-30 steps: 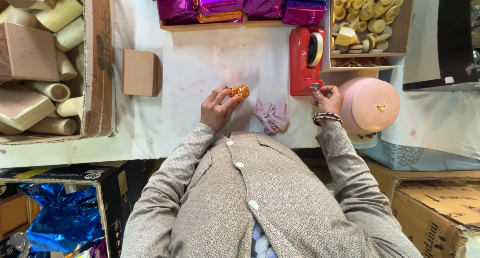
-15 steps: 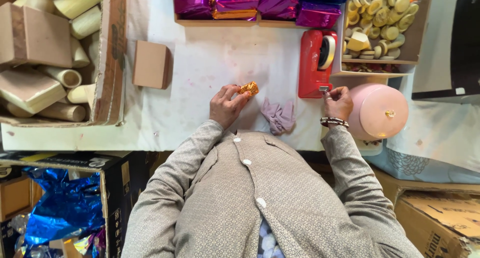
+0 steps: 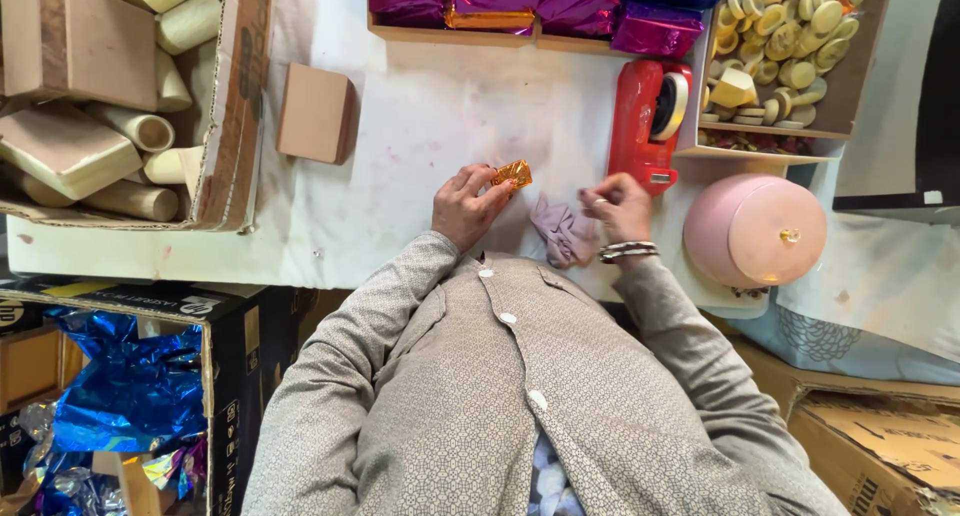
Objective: The recorder is wrapping small blocks, likely soap bars, in aluminum foil and then in colored wrapping paper, using a tape dispenser.
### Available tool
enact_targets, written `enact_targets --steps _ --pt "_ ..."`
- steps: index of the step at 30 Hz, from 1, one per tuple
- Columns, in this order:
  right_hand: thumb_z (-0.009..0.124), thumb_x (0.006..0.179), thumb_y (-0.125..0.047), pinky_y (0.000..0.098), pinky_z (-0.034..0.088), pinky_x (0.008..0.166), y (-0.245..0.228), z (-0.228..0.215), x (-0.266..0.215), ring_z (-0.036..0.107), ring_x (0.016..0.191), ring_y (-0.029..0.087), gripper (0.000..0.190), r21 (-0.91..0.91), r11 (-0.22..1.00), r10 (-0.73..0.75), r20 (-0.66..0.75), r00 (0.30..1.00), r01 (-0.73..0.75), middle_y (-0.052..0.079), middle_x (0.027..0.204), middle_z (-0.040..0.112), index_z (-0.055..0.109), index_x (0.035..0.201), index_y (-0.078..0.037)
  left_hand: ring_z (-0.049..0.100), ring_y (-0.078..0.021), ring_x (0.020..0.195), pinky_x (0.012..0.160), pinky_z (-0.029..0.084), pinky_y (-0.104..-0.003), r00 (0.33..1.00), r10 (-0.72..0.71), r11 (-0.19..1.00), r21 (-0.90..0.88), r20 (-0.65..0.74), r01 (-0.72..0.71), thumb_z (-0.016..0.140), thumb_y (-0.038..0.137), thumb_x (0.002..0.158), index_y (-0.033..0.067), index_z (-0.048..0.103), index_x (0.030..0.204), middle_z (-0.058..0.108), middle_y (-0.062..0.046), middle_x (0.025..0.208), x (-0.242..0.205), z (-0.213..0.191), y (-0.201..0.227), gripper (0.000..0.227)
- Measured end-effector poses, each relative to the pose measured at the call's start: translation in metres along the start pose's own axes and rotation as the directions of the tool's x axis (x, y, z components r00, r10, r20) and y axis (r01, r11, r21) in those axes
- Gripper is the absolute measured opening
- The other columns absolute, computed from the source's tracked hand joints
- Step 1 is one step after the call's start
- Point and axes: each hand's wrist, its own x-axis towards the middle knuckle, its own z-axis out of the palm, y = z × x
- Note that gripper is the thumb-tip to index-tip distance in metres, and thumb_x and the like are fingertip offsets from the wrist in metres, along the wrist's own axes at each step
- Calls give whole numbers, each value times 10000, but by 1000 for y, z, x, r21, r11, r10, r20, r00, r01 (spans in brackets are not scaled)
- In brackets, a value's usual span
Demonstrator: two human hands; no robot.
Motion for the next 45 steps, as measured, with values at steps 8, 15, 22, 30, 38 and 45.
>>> enact_targets --steps 8,15,22,30,38,45 --pt "777 875 2 240 466 525 -36 96 -6 580 658 73 239 -38 997 75 103 992 -71 2 792 629 554 889 -82 668 -227 1071 788 607 -378 999 23 999 -22 -35 -24 781 223 910 184 774 1067 666 -33 1063 1 -10 6 162" --pt "785 843 -99 259 470 512 -71 113 -17 570 623 71 206 -382 917 118 -12 993 -114 -6 723 632 580 833 -80 685 -208 1073 797 603 -371 997 26 998 -53 -71 -29 791 225 907 164 748 1000 696 -13 1072 -3 -6 7 119" --pt "843 756 -181 309 535 638 -77 107 -12 638 668 109 233 -685 727 -18 56 998 51 10 720 679 634 807 -90 687 -191 1044 743 601 -361 995 50 998 -43 -88 -54 805 217 911 163 752 991 690 -6 1050 -5 -4 9 110" --pt "849 746 -211 346 544 680 -78 102 -9 673 711 174 248 -795 601 20 115 993 80 55 751 699 643 809 -89 694 -188 1053 744 596 -362 992 82 996 -37 -96 -86 790 202 891 176 746 972 684 -3 1052 -6 -7 11 96" --pt "868 748 -248 370 546 718 -85 102 -15 687 747 195 290 -820 571 69 100 993 43 78 773 708 644 836 -86 698 -195 1038 755 599 -376 993 86 995 -43 -77 -90 782 203 886 174 725 946 686 -14 1058 -10 -3 11 88" --pt "851 842 -287 315 543 600 -69 98 -21 695 636 113 297 -753 657 92 58 994 -17 44 702 712 633 834 -85 706 -205 1030 772 610 -376 996 57 996 -67 -64 -61 777 203 916 154 748 1014 689 -35 1077 -14 5 5 113"
